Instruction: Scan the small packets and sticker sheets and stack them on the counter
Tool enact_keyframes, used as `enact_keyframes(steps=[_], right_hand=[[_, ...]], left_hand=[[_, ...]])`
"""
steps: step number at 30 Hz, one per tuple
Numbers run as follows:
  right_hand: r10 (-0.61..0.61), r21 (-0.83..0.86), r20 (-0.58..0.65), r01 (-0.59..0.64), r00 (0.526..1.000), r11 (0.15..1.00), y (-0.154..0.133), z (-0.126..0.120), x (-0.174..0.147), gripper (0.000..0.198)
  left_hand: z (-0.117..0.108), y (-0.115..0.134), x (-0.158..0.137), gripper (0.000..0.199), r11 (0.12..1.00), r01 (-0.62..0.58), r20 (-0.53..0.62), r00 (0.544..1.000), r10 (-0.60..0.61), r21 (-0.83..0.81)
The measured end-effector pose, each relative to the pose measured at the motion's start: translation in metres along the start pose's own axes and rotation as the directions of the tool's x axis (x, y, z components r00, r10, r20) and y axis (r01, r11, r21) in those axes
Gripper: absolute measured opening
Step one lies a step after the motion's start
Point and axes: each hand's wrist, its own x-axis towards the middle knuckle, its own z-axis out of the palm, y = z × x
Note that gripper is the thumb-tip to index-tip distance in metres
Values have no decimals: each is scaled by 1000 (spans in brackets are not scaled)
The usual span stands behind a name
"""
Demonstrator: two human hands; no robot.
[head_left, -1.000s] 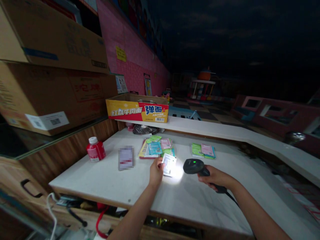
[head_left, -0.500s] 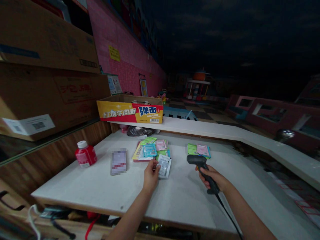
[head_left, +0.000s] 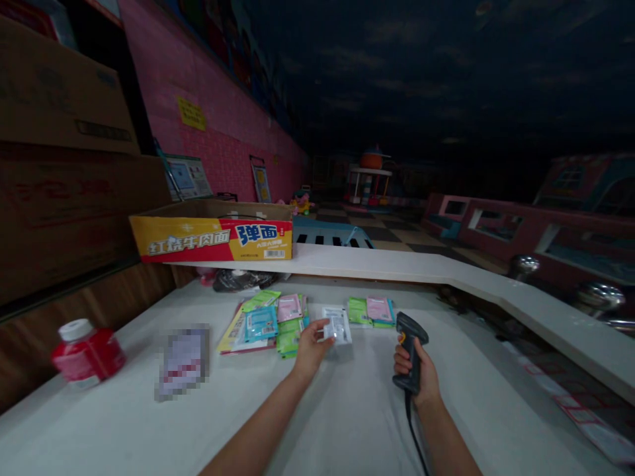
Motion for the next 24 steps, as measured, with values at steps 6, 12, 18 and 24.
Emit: enact_keyframes(steps=[6,12,18,24], right_hand=[[20,22,13,-20,1000,1000,-2,-7,9,31],[54,97,9,-55,998,994,-1,-10,14,30],[51,72,-3,-50,999,996,-3,-7,13,32],[69,108,-3,-68,998,992,-5,-3,7,28]], left_hand=[[65,-18,62,41,999,30,19,999,-30,11],[87,-32,89,49,925,19,-42,999,-4,379],[81,-38,88,50,826,-34,29,999,21,562],[86,-30,84,46,813,-128,154,987,48,568]])
